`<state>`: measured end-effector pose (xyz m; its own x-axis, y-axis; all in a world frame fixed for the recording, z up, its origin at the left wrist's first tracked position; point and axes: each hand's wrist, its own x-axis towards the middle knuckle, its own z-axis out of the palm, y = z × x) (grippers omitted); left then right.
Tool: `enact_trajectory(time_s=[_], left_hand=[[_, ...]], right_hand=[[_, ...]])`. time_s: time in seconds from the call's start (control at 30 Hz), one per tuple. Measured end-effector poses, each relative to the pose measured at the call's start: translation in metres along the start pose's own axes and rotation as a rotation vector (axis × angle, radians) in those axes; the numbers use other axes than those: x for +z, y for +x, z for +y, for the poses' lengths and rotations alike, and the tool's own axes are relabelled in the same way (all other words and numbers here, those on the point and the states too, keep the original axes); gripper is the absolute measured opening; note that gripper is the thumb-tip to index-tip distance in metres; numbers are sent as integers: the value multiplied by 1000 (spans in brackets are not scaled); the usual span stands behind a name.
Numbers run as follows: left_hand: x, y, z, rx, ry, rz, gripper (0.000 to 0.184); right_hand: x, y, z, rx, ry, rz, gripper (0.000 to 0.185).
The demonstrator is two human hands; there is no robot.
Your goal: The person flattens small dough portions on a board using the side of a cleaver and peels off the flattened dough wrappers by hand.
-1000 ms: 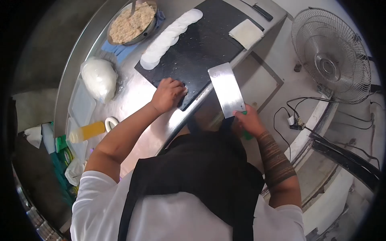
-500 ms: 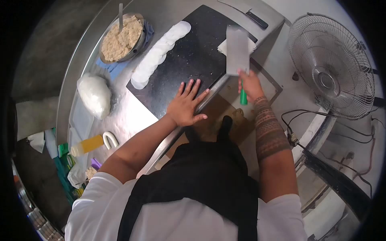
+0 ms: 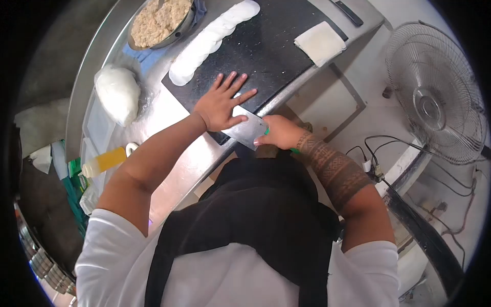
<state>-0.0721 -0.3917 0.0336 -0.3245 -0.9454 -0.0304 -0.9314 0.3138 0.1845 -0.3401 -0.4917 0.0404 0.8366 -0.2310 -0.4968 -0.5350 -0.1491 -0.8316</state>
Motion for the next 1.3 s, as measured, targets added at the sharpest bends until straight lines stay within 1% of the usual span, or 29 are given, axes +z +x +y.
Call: enact_trajectory(time_s=[0.07, 0.1, 0.13, 0.17, 0.2, 0.3, 0.37, 0.47, 0.5, 0.6, 0.63, 0.67, 0.73, 0.77, 0.8, 0.87, 0.9, 1.0, 1.03, 1.13, 1.2, 1.23, 1.3], left_hand=[[-10, 3, 11, -41, -76, -25, 87], [-7, 0, 24, -54, -90, -77, 87], [-6, 1, 36, -61, -94, -123, 87], [7, 0, 51, -81, -136, -99, 88], [6, 3, 61, -78, -165, -88, 87], [3, 9, 52, -89, -161, -86, 88], [0, 18, 32, -97, -104, -67, 89], [-6, 27, 6, -75, -11, 2, 91], [-3, 31, -4, -68, 29, 64, 92], [-14, 50, -38, -37, 125, 142, 93], [-16, 54, -49, -1, 119, 192, 94], [-15, 54, -55, 25, 105, 188, 97], [-13, 43, -43, 89, 38, 142, 99], [-7, 30, -26, 95, 19, 42, 102], [6, 20, -7, 103, -30, 66, 103], [10, 21, 18, 174, -72, 83, 102], [9, 30, 13, 171, -44, 103, 101], [4, 55, 1, 168, 28, 163, 98], [3, 58, -6, 154, 60, 190, 97], [-3, 70, -37, 124, 135, 247, 100], [-9, 82, -59, 146, 139, 332, 103], [-12, 83, -61, 180, 139, 340, 107], [-12, 63, -48, 193, 74, 249, 106]], right_hand=[[-3, 2, -7, 62, -46, -63, 50], [4, -7, 4, 19, 59, -62, 51], [6, -19, 11, 32, 32, -60, 52], [9, -33, 17, 44, 5, -60, 53], [9, -37, 17, 57, -24, -62, 55], [1, -26, 17, 85, -73, -39, 59], [-5, -15, 14, 47, -77, 19, 61], [-13, 0, 3, 20, -101, 94, 59], [-18, 5, -2, 11, -116, 120, 58], [-32, 19, -36, 103, -255, 185, 65], [-28, 20, -37, 90, -204, 195, 66], [-24, 21, -35, 79, -151, 203, 66], [-8, 15, -25, 40, -92, 196, 69], [13, -3, -15, 15, -83, 175, 70], [27, -19, -9, -11, -71, 158, 71], [42, -41, -5, 135, -51, 221, 72], [43, -43, -3, 206, -45, 259, 72], [20, -30, -2, 54, -248, 385, 61], [8, -25, -12, 61, -125, 344, 59], [-23, 3, -23, 102, -285, 273, 58], [-26, 13, -33, 115, -195, 299, 59], [-25, 14, -35, 127, -143, 310, 60], [2, -1, -31, 31, -2, 281, 61]])
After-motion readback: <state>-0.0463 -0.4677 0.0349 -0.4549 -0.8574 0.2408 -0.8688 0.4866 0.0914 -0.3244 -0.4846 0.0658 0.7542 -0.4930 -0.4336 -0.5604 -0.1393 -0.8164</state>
